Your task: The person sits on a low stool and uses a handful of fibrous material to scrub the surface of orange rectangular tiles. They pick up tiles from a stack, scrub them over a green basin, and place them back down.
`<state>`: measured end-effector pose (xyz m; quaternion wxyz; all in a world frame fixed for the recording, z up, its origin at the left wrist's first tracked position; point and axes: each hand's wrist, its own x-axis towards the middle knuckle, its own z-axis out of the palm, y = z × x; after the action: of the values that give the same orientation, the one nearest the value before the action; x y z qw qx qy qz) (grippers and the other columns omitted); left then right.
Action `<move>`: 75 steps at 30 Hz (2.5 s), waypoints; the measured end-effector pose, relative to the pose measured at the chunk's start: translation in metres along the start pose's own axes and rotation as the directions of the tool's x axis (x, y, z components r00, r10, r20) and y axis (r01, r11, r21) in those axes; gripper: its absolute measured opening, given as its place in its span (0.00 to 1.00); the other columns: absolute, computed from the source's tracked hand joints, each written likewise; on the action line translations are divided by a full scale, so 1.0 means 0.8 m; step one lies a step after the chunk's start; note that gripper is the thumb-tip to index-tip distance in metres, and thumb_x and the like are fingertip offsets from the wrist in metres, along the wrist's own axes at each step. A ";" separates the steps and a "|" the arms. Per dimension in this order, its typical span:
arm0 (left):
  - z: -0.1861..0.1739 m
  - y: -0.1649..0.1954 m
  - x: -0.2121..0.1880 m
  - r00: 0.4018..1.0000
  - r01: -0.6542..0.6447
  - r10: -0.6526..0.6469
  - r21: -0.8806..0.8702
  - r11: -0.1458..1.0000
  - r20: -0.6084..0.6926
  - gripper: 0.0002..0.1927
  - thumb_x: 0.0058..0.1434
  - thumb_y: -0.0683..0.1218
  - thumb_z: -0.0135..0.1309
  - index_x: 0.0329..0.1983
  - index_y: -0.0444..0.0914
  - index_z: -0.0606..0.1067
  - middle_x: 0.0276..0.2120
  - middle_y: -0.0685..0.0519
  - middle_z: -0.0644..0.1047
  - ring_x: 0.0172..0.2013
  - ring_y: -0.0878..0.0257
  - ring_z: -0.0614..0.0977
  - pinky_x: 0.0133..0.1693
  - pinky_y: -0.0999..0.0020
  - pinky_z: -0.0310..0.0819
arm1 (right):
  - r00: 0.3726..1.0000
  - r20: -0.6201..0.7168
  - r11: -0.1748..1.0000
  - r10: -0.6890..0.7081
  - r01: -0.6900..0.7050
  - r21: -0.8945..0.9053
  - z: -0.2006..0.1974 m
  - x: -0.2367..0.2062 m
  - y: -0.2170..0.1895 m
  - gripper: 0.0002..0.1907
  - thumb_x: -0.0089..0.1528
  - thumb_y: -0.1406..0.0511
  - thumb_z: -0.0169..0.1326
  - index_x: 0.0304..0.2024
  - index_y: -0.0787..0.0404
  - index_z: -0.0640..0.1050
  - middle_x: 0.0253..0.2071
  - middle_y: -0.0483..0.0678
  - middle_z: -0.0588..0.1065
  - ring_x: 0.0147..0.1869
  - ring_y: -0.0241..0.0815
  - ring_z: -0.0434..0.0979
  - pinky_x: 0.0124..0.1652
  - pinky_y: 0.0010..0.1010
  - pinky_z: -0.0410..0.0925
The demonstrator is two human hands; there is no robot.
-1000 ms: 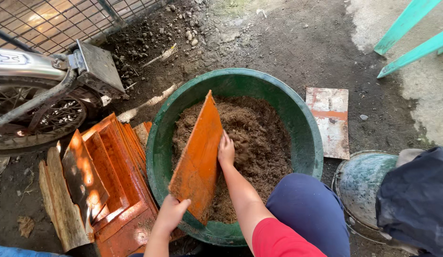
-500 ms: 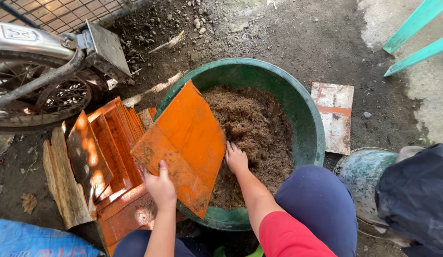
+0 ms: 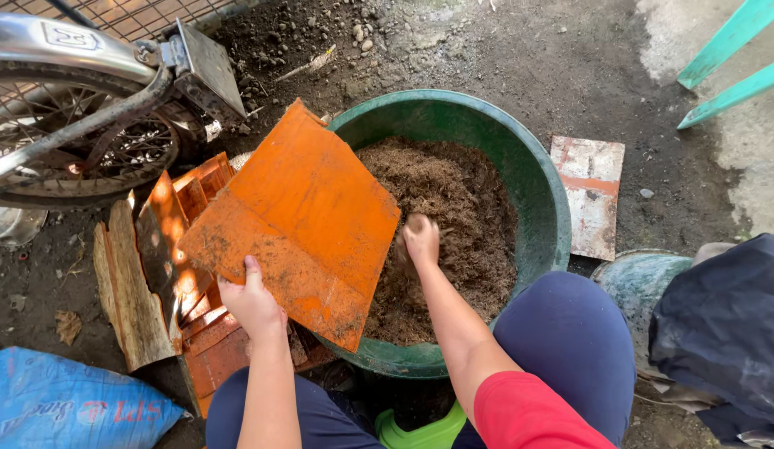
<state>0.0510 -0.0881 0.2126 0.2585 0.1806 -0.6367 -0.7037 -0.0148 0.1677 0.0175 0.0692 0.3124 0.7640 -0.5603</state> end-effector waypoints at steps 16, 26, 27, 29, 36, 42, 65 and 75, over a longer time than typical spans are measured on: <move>0.083 -0.024 -0.006 0.993 -0.069 0.046 -0.228 0.971 -0.105 0.20 0.71 0.39 0.51 0.65 0.32 0.65 0.58 0.48 0.74 0.53 0.60 0.77 0.57 0.62 0.72 | 0.819 -0.102 0.825 -0.564 0.562 -0.053 0.043 -0.212 -0.101 0.19 0.65 0.58 0.53 0.57 0.52 0.80 0.65 0.55 0.70 0.71 0.56 0.65 0.67 0.49 0.58; 0.047 0.020 -0.025 0.981 -0.159 0.126 -0.244 0.957 -0.148 0.21 0.71 0.40 0.52 0.66 0.34 0.65 0.56 0.51 0.74 0.53 0.62 0.75 0.59 0.63 0.71 | 0.978 -0.083 0.976 -0.191 0.180 -0.122 0.021 -0.125 -0.023 0.26 0.71 0.54 0.46 0.69 0.54 0.68 0.74 0.55 0.56 0.77 0.58 0.53 0.67 0.61 0.50; 0.044 0.025 -0.020 0.979 -0.166 0.124 -0.281 0.945 -0.161 0.21 0.71 0.40 0.51 0.66 0.35 0.65 0.55 0.51 0.74 0.52 0.62 0.76 0.57 0.63 0.72 | 0.987 -0.085 0.978 -0.135 0.119 -0.173 0.017 -0.127 -0.015 0.27 0.70 0.54 0.47 0.70 0.53 0.66 0.75 0.56 0.52 0.78 0.60 0.50 0.65 0.62 0.48; 0.036 0.035 -0.014 0.967 -0.232 0.186 -0.302 0.925 -0.174 0.21 0.71 0.41 0.52 0.65 0.35 0.65 0.55 0.51 0.75 0.52 0.62 0.76 0.57 0.63 0.72 | 0.999 -0.052 0.996 -0.013 0.009 -0.085 0.011 -0.131 -0.004 0.27 0.70 0.53 0.45 0.70 0.53 0.66 0.75 0.56 0.52 0.75 0.59 0.55 0.65 0.58 0.52; 0.035 0.043 -0.045 0.881 -0.472 0.468 0.073 0.879 0.064 0.16 0.75 0.47 0.52 0.60 0.33 0.71 0.51 0.48 0.79 0.50 0.60 0.80 0.55 0.66 0.73 | 0.989 0.130 0.914 -0.070 0.012 0.407 0.012 -0.151 -0.008 0.22 0.70 0.58 0.47 0.64 0.60 0.73 0.61 0.49 0.74 0.63 0.42 0.72 0.61 0.35 0.64; 0.062 0.015 -0.072 0.991 -0.114 0.047 0.622 0.775 0.123 0.19 0.72 0.48 0.53 0.61 0.33 0.72 0.43 0.37 0.81 0.43 0.44 0.80 0.45 0.55 0.72 | 0.993 0.115 0.954 -0.035 -0.001 0.301 -0.006 -0.172 0.001 0.18 0.68 0.64 0.49 0.58 0.63 0.77 0.48 0.49 0.79 0.47 0.41 0.77 0.48 0.32 0.69; 0.020 0.067 -0.012 0.932 -0.248 0.353 0.569 0.784 -0.081 0.14 0.75 0.42 0.45 0.61 0.35 0.67 0.41 0.42 0.83 0.40 0.49 0.86 0.42 0.61 0.80 | 0.960 0.274 0.993 -0.049 0.016 0.120 -0.024 -0.200 0.001 0.17 0.67 0.65 0.51 0.58 0.60 0.76 0.50 0.47 0.79 0.52 0.41 0.76 0.52 0.33 0.68; 0.007 0.061 0.002 0.889 -0.226 0.416 0.606 0.763 -0.193 0.18 0.70 0.41 0.50 0.62 0.39 0.69 0.48 0.42 0.83 0.45 0.48 0.85 0.43 0.56 0.77 | 0.959 0.273 0.991 -0.076 0.042 0.130 -0.022 -0.204 -0.006 0.18 0.66 0.64 0.52 0.58 0.60 0.77 0.50 0.50 0.79 0.53 0.44 0.77 0.53 0.34 0.68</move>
<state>0.0527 -0.0875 0.2616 0.4094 0.2460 -0.7883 -0.3879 0.1165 0.1177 0.1022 0.1396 0.2114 0.7197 -0.6464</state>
